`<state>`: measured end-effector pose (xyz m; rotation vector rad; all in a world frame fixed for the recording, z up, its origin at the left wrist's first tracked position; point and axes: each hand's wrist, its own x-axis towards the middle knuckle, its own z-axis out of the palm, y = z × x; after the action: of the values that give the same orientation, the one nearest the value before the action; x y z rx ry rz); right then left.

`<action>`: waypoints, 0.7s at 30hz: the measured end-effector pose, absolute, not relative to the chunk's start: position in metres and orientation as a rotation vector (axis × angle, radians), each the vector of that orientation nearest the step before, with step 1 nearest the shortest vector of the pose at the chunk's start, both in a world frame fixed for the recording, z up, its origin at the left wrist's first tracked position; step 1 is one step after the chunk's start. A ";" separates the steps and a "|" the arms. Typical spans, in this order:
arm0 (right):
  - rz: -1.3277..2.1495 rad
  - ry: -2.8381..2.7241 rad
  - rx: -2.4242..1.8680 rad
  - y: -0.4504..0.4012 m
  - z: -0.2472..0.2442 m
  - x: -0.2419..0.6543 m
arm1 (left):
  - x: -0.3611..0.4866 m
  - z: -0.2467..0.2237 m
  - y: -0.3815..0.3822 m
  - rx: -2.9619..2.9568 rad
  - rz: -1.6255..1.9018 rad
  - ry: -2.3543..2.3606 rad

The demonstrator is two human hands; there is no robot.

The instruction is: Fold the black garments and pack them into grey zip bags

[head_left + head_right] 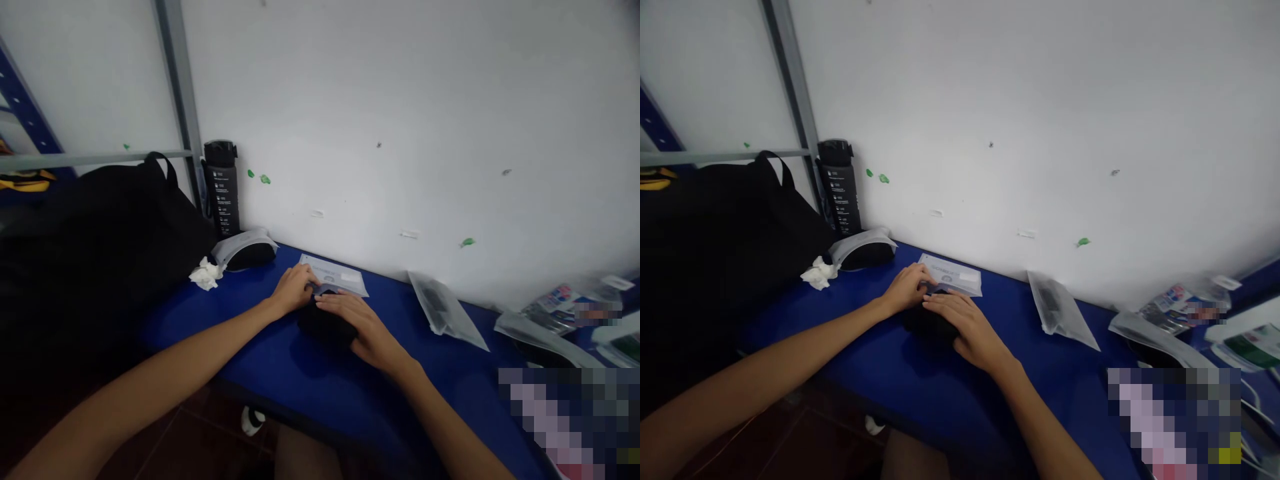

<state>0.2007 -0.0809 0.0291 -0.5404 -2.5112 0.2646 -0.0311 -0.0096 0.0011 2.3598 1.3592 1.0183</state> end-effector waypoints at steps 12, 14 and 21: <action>0.053 -2.463 -0.572 -0.067 0.017 0.204 | -0.021 0.014 -0.027 2.378 1.082 0.823; 0.129 -2.473 -0.610 -0.062 0.012 0.206 | -0.022 0.013 -0.025 2.447 1.051 0.759; 0.239 -2.416 -1.022 -0.056 0.004 0.209 | -0.016 0.011 -0.032 2.594 1.036 0.762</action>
<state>0.2095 -0.0559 0.0045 -1.0221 -2.4157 0.2386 -0.0159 -0.0316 0.0109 2.5939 0.7621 1.0357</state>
